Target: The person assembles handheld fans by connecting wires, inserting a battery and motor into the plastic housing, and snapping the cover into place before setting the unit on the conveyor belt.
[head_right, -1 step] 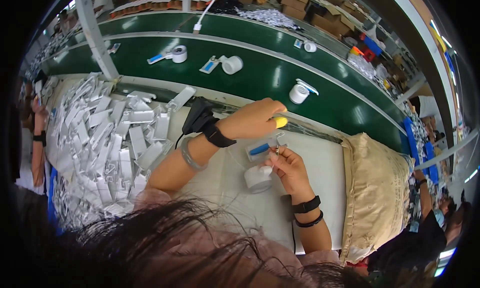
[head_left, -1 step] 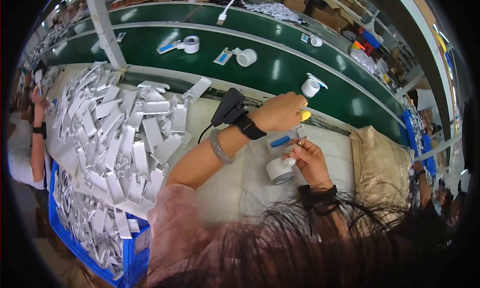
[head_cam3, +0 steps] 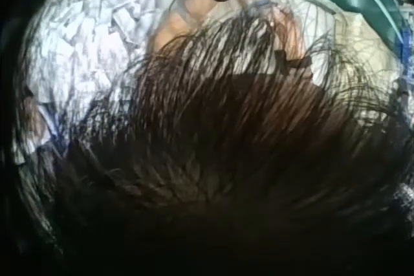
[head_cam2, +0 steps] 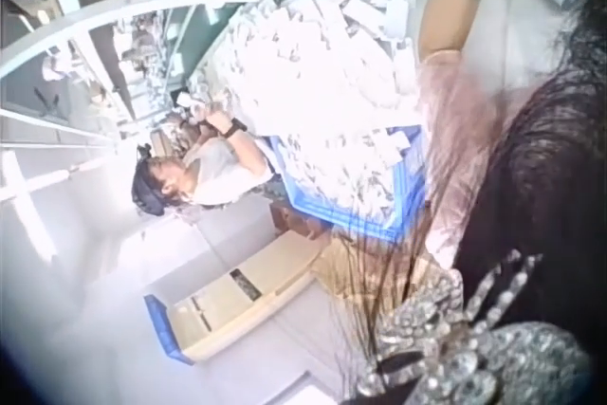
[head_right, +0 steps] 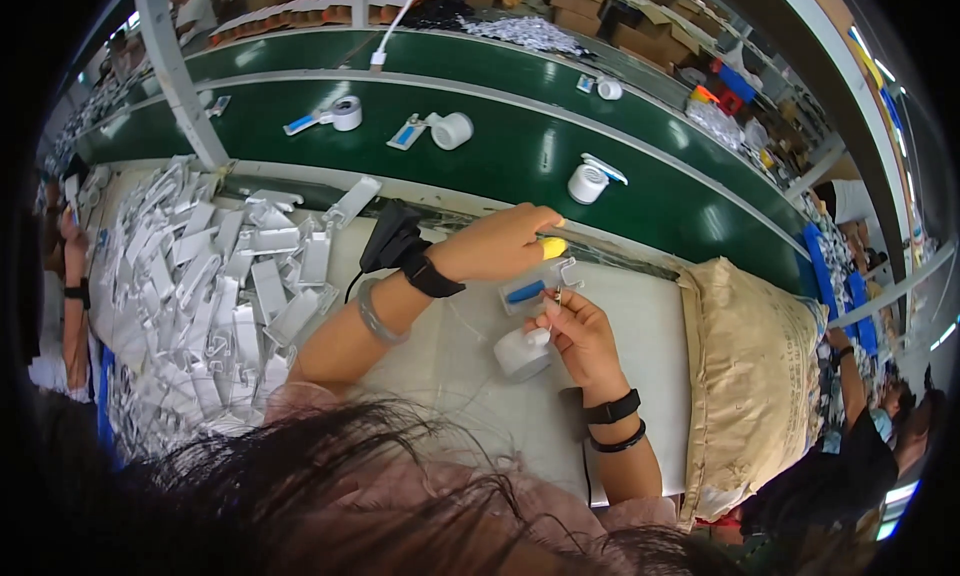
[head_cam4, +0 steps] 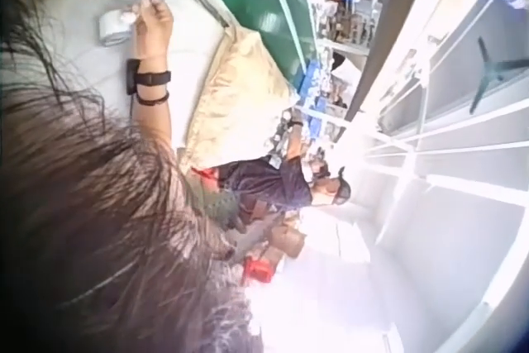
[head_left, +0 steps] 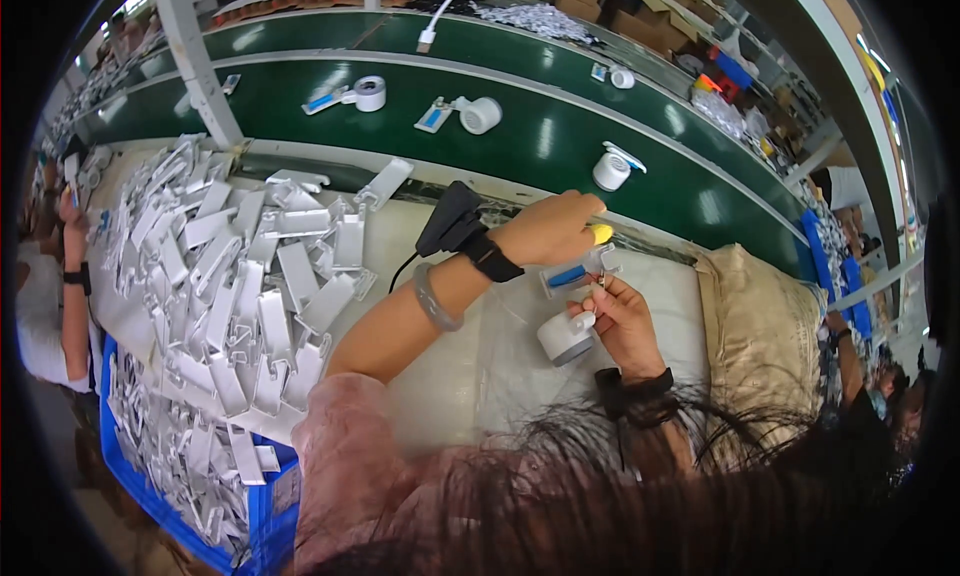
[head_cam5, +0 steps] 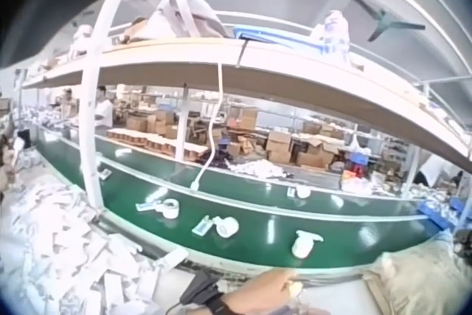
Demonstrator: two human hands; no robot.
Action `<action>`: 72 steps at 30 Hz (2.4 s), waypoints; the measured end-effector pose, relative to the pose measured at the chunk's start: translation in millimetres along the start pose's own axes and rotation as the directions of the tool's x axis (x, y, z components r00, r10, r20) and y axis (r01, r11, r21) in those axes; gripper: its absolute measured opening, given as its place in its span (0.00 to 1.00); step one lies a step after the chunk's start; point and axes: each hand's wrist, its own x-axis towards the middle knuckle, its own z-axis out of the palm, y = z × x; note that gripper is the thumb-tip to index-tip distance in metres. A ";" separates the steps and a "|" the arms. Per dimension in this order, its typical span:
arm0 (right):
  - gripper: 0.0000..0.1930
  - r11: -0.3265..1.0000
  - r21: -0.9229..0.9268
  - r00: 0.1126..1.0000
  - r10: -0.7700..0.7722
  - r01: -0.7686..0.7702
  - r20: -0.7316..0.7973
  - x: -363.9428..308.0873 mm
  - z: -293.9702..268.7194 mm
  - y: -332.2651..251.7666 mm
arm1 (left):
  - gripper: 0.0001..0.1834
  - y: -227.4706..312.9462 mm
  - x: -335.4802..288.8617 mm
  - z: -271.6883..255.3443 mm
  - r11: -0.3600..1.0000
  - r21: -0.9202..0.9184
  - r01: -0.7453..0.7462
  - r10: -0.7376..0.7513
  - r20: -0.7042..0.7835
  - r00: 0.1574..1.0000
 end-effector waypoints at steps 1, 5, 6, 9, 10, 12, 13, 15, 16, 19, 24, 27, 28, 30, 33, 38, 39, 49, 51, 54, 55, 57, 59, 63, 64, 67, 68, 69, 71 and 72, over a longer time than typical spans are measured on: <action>0.13 0.994 0.107 0.999 -0.033 0.034 -0.006 -0.7 -8.0 -1.7 | 0.19 -4.2 2.7 8.3 1.000 -0.001 -0.021 0.021 0.023 0.999; 0.13 0.973 0.221 0.993 -0.048 0.071 -0.111 -5.7 -31.4 -1.2 | 0.26 -13.0 6.9 43.2 0.904 -0.404 0.141 -0.051 0.226 0.973; 0.14 0.978 0.202 0.997 -0.036 0.048 -0.063 -7.5 -32.9 -0.6 | 0.27 -6.7 5.9 44.6 0.867 -0.462 0.186 -0.064 0.266 0.962; 0.15 0.980 0.197 0.999 -0.032 0.025 0.033 -12.8 -32.2 -2.5 | 0.28 -7.0 1.6 56.6 0.798 -0.549 0.248 -0.052 0.348 0.936; 0.16 0.984 0.178 0.996 -0.017 0.002 0.086 -15.0 -29.4 -5.9 | 0.28 -10.1 -1.7 61.3 0.758 -0.614 0.219 -0.027 0.305 0.952; 0.17 0.973 0.232 0.996 -0.019 -0.002 0.090 -23.1 -26.0 -11.5 | 0.27 -3.3 -3.7 62.7 0.730 -0.631 0.262 -0.088 0.294 0.952; 0.18 0.973 0.229 0.995 -0.011 -0.012 0.099 -27.2 -24.2 -14.7 | 0.26 0.3 -2.5 58.8 0.676 -0.654 0.341 -0.089 0.387 0.918; 0.18 0.971 0.240 0.994 -0.013 -0.014 0.112 -25.6 -29.5 -12.3 | 0.26 4.1 0.2 52.6 0.626 -0.652 0.428 -0.091 0.483 0.871; 0.18 0.980 0.198 0.990 0.001 -0.029 0.138 -25.1 -35.6 -9.0 | 0.24 5.4 -1.4 51.4 0.611 -0.631 0.479 -0.143 0.507 0.850; 0.17 0.989 0.138 0.988 0.026 -0.048 0.154 -23.3 -41.4 -9.0 | 0.21 4.6 -0.8 52.9 0.600 -0.606 0.523 -0.186 0.531 0.827; 0.15 0.994 0.087 0.986 0.049 -0.063 0.161 -25.3 -32.4 -19.5 | 0.15 12.9 -1.8 50.7 0.537 -0.620 0.573 -0.254 0.528 0.810; 0.14 1.000 -0.014 0.983 0.020 -0.018 0.180 -27.8 -28.6 -18.8 | 0.14 13.4 -2.2 51.0 0.590 -0.594 0.547 -0.254 0.507 0.824; 0.14 0.996 -0.084 0.991 0.016 -0.005 0.135 -29.6 -28.3 -19.3 | 0.13 14.0 -2.1 47.5 0.677 -0.554 0.484 -0.233 0.463 0.855; 0.15 0.988 -0.152 0.997 -0.003 0.016 0.083 -35.8 -23.9 -23.4 | 0.12 20.8 -0.4 39.5 0.762 -0.501 0.410 -0.196 0.425 0.884; 0.23 0.300 -0.875 0.785 -0.605 0.380 0.133 -35.8 -26.5 -20.6 | 0.12 40.6 -0.4 29.1 0.832 -0.461 0.310 -0.203 0.267 0.942; 0.20 0.263 -0.891 0.618 -0.785 0.371 0.025 -30.0 -19.8 -7.6 | 0.13 43.5 -3.4 30.9 0.790 -0.489 0.370 -0.265 0.271 0.925; 0.18 0.307 -0.886 0.620 -0.784 0.347 -0.028 -29.5 -22.4 -5.6 | 0.14 44.1 -3.8 34.4 0.768 -0.512 0.384 -0.264 0.292 0.919; 0.08 0.247 -0.886 0.618 -0.784 0.392 0.055 -27.6 -32.7 -21.7 | 0.21 35.4 -9.1 45.5 0.721 -0.545 0.427 -0.267 0.351 0.898; 0.04 0.747 -0.588 0.834 -0.511 0.310 -0.210 -32.3 -27.6 -25.6 | 0.21 31.1 -7.2 48.6 0.787 -0.522 0.329 -0.243 0.229 0.943; 0.05 0.900 -0.359 0.930 -0.323 0.245 -0.175 -33.2 -34.0 -16.3 | 0.20 32.8 -7.3 40.9 0.800 -0.488 0.350 -0.280 0.213 0.936; 0.05 0.900 -0.358 0.931 -0.324 0.249 -0.169 -32.0 -32.6 -12.7 | 0.20 34.3 -7.7 37.6 0.801 -0.486 0.349 -0.282 0.208 0.937; 0.08 0.931 -0.164 0.927 -0.349 0.325 -0.140 -29.0 -29.8 -8.9 | 0.19 37.3 -7.0 31.3 0.814 -0.498 0.299 -0.220 0.212 0.952; 0.09 0.960 -0.116 0.959 -0.267 0.256 -0.094 -33.2 -27.5 -15.7 | 0.21 37.8 -6.4 31.7 0.920 -0.378 0.105 -0.073 0.098 0.992; 0.10 0.941 -0.281 0.981 -0.193 0.187 0.006 -32.3 -29.3 -11.6 | 0.21 56.3 -11.5 26.1 0.992 -0.109 -0.067 0.066 -0.014 0.998; 0.10 0.944 -0.277 0.982 -0.188 0.182 0.005 -33.3 -28.9 -11.1 | 0.21 57.9 -12.3 27.3 0.992 -0.110 -0.060 0.059 -0.010 0.998; 0.11 0.963 -0.244 0.990 -0.133 0.118 -0.049 -35.3 -24.5 -16.8 | 0.26 61.1 -11.4 25.0 0.991 -0.059 -0.116 0.115 -0.025 0.993; 0.10 0.959 -0.249 0.990 -0.141 0.135 -0.005 -33.3 -28.1 -16.0 | 0.24 59.1 -10.6 25.1 0.994 -0.072 -0.087 0.084 -0.045 0.995; 0.10 0.955 -0.254 0.988 -0.149 0.154 0.038 -32.1 -29.8 -15.2 | 0.22 56.8 -10.7 25.2 0.995 -0.086 -0.058 0.052 -0.065 0.997; 0.09 0.928 -0.318 0.981 -0.191 0.192 0.033 -33.3 -28.1 -13.9 | 0.22 48.3 -11.7 28.8 0.993 -0.107 -0.051 0.045 -0.059 0.997; 0.08 0.895 -0.386 0.972 -0.233 0.225 0.025 -34.5 -27.5 -13.3 | 0.22 45.8 -10.1 31.3 0.990 -0.133 -0.048 0.041 -0.052 0.998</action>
